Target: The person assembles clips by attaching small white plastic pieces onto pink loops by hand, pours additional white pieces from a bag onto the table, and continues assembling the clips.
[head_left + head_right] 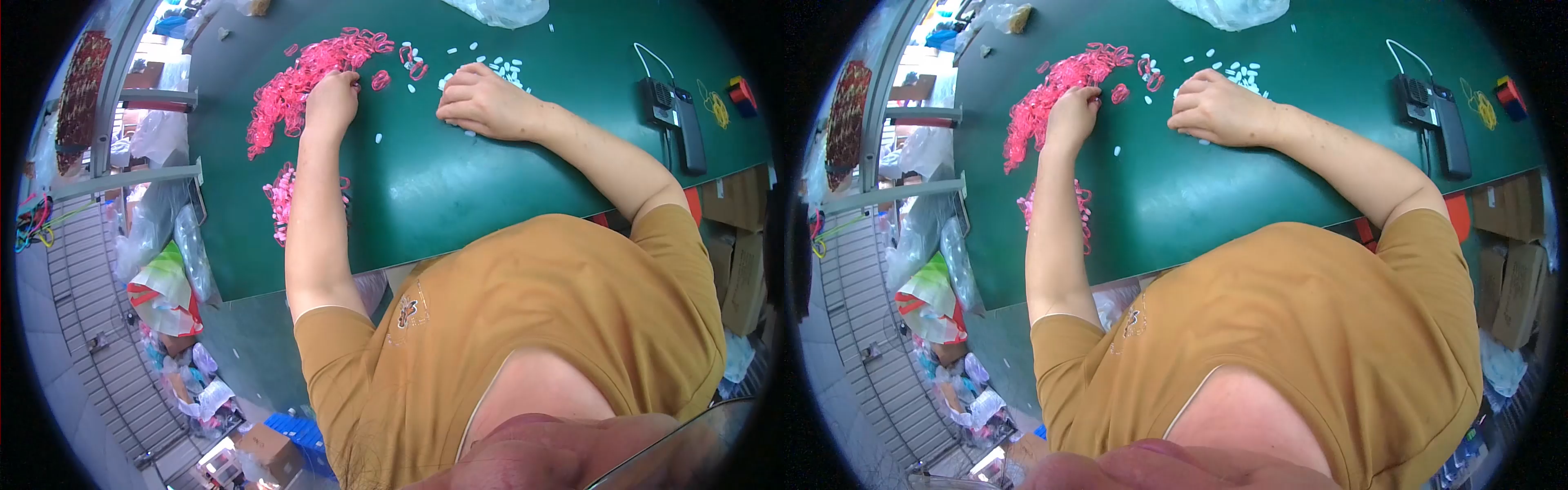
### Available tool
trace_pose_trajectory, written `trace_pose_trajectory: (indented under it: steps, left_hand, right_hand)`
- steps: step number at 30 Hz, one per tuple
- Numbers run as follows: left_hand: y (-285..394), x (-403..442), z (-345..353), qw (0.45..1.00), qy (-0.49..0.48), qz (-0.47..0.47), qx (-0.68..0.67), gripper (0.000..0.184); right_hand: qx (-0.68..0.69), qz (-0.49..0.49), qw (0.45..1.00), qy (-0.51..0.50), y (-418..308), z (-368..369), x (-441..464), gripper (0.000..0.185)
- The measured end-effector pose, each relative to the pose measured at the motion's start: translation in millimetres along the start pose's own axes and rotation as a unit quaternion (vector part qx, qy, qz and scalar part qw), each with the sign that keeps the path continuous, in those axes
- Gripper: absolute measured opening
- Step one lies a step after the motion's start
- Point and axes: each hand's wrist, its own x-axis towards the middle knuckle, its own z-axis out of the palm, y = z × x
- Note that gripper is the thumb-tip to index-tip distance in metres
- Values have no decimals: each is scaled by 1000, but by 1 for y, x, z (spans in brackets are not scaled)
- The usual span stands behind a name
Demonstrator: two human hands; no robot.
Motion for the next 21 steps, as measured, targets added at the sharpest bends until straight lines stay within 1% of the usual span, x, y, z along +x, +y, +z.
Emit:
trace_pose_trajectory:
  steps: [4, 6, 7, 9, 10, 12, 13, 15, 16, 17, 19, 20, 21]
  left_hand:
    - [10, -20, -13, 1000, -24, -16, 2, 25]
    - [24, -49, -29, 992, 59, -53, -98, 24]
    - [33, -70, -36, 986, 96, -57, -127, 20]
    - [53, -116, -41, 946, 134, -68, -287, 25]
    - [61, -141, -34, 940, 143, -69, -301, 31]
    - [80, -186, -19, 928, 167, -59, -328, 33]
    - [90, -203, -11, 912, 181, -74, -362, 34]
    - [104, -225, -4, 899, 215, -99, -369, 33]
    - [104, -234, -3, 910, 221, -101, -336, 34]
    - [103, -237, -1, 907, 223, -106, -340, 34]
    - [99, -244, 1, 916, 237, -113, -303, 28]
    - [98, -246, 3, 915, 237, -116, -307, 28]
    - [97, -245, 6, 909, 237, -126, -319, 24]
  right_hand:
    - [12, 22, 1000, -10, -2, -2, 0, 15]
    - [10, 20, 1000, -4, -3, -2, 0, 15]
    - [4, 19, 1000, 6, -3, -3, 1, 16]
    - [4, 20, 1000, 9, -7, -5, 4, 16]
    - [2, 21, 1000, 15, -10, -6, 5, 17]
    - [5, 23, 1000, 4, -16, -8, 8, 17]
    - [9, 29, 1000, -2, -19, -8, 11, 17]
    - [18, 27, 999, -14, -26, -4, 17, 16]
    - [18, 21, 998, -48, -30, -5, 24, 16]
    - [17, 15, 996, -81, -34, -6, 31, 16]
    - [26, 8, 996, -87, -44, 0, 50, 13]
    - [20, 10, 995, -97, -45, 5, 60, 13]
    - [13, 11, 994, -107, -45, 10, 70, 13]
